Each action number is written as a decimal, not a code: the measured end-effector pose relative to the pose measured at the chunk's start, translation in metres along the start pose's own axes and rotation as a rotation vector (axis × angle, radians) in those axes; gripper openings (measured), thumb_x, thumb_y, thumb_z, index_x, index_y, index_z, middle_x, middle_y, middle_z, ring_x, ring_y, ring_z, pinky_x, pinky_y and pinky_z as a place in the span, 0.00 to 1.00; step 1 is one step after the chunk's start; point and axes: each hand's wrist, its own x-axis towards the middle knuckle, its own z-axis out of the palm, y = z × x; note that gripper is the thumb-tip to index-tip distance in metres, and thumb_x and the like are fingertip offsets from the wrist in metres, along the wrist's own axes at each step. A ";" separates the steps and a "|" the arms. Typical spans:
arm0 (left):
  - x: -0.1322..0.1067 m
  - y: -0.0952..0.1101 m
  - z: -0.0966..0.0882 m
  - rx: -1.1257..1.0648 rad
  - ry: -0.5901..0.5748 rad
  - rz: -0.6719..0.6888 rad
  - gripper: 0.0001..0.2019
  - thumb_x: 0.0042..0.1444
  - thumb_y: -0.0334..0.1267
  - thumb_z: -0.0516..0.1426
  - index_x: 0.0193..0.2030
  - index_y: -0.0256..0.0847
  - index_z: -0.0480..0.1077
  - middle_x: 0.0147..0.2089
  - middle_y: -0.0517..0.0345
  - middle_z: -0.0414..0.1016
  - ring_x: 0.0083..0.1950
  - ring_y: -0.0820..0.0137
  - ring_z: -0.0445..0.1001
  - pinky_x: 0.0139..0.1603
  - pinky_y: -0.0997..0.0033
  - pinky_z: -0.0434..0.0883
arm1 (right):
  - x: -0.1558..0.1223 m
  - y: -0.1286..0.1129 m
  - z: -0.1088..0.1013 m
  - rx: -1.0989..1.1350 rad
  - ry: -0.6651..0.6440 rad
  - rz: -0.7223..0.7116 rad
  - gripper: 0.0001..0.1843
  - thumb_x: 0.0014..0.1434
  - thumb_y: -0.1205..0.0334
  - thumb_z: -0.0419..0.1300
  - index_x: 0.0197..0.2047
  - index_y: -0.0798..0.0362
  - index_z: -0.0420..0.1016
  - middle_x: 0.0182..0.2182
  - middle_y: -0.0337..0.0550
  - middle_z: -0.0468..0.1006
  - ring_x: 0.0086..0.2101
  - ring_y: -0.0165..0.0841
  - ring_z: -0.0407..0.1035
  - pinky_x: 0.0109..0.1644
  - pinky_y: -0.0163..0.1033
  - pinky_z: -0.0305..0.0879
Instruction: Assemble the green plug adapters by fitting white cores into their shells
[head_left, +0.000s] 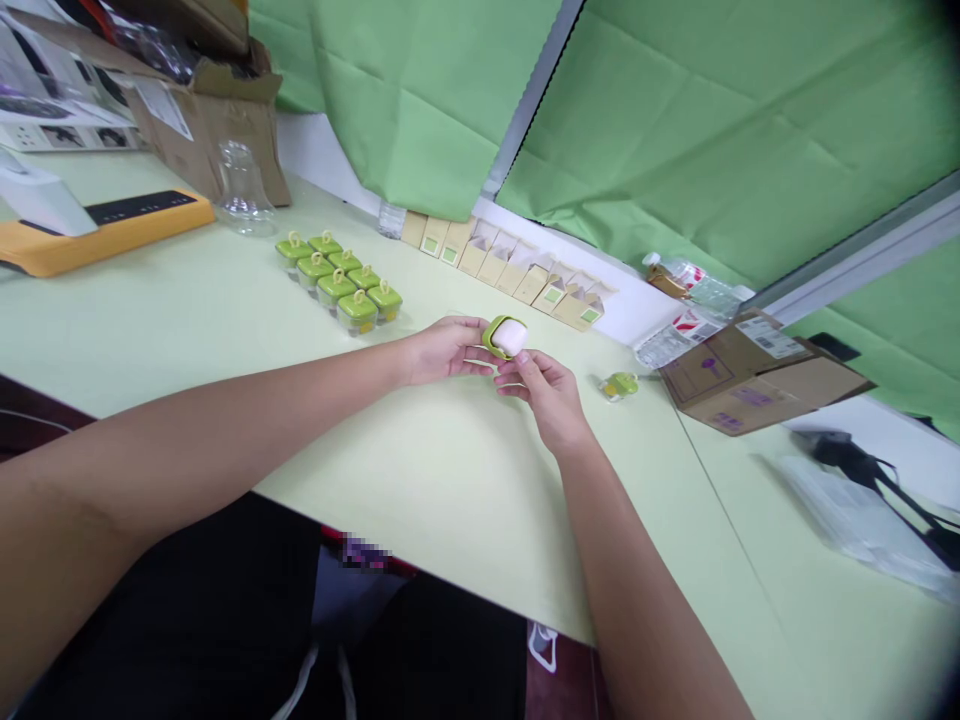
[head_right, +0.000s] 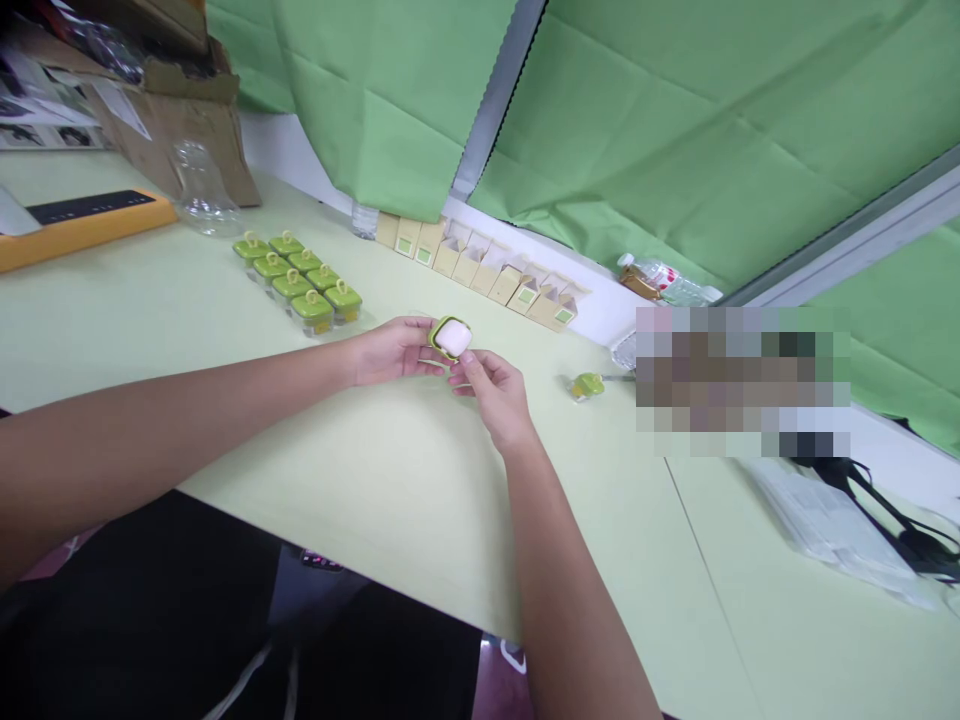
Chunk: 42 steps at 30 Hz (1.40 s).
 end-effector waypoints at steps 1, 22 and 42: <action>0.000 0.000 0.000 0.002 0.000 0.001 0.09 0.51 0.31 0.66 0.39 0.34 0.74 0.41 0.50 0.79 0.39 0.66 0.79 0.47 0.61 0.73 | 0.000 0.000 0.000 -0.002 0.001 0.000 0.22 0.54 0.39 0.67 0.36 0.50 0.80 0.34 0.42 0.80 0.34 0.33 0.74 0.40 0.40 0.75; 0.003 -0.003 0.001 0.045 0.142 0.011 0.05 0.52 0.28 0.64 0.36 0.34 0.73 0.36 0.50 0.80 0.35 0.68 0.80 0.46 0.61 0.74 | 0.004 0.001 0.004 -0.049 0.122 0.033 0.17 0.51 0.47 0.69 0.36 0.50 0.79 0.32 0.40 0.80 0.31 0.31 0.74 0.38 0.39 0.73; 0.003 0.004 -0.010 0.193 -0.050 0.097 0.14 0.50 0.41 0.69 0.37 0.36 0.74 0.39 0.52 0.78 0.40 0.69 0.77 0.44 0.65 0.75 | 0.003 0.000 -0.014 0.125 0.013 0.047 0.16 0.54 0.49 0.68 0.43 0.47 0.79 0.40 0.41 0.81 0.36 0.33 0.76 0.44 0.41 0.75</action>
